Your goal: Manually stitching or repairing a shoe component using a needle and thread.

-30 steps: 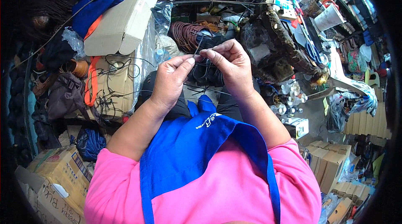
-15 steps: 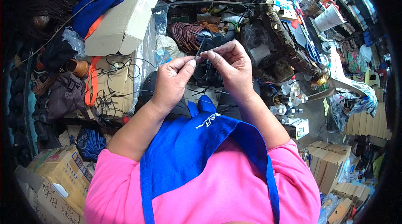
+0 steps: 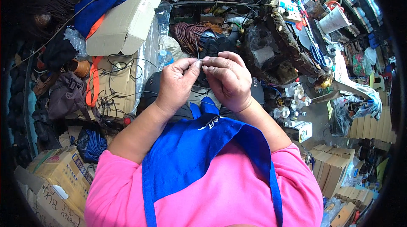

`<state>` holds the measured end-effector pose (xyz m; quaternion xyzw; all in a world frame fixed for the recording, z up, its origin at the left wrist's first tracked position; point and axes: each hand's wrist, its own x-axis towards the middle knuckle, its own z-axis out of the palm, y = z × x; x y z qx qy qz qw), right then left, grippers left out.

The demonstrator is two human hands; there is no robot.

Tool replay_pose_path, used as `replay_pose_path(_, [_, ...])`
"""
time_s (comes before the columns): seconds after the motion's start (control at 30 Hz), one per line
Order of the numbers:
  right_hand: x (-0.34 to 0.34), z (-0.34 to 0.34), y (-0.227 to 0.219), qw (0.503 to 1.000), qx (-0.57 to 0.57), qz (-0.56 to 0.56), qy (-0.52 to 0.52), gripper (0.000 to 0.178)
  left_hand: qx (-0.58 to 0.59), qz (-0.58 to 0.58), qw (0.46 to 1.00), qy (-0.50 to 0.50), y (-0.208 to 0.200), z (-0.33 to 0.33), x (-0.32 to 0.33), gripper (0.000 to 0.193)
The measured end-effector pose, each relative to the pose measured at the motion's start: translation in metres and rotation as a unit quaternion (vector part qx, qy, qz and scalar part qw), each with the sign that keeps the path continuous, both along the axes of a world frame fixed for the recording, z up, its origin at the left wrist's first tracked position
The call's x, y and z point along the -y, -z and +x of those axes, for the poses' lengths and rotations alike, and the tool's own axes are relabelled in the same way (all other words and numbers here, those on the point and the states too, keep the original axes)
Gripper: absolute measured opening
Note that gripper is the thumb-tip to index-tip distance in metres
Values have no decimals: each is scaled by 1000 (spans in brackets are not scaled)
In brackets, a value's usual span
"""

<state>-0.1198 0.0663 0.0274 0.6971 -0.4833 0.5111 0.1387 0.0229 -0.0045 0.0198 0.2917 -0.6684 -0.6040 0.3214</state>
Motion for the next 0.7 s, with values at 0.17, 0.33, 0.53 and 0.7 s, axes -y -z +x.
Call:
replay_pose_path(0.17, [-2, -1, -2, 999, -22, 22, 17, 12, -6, 3, 1000, 4, 5, 0, 0, 17])
replay_pose_path(0.33, [0, -2, 5, 999, 33, 30, 13, 10, -4, -37, 999, 28, 1, -3, -6, 19])
replay_pose_path(0.53, [1, -4, 19, 850, 491, 142, -127, 11, -80, 242, 960, 119, 6, 0, -3, 35])
replay_pose_path(0.7, [-2, -11, 23, 713, 626, 214, -233, 11, -86, 267, 959, 41, -1, 8, 6, 40])
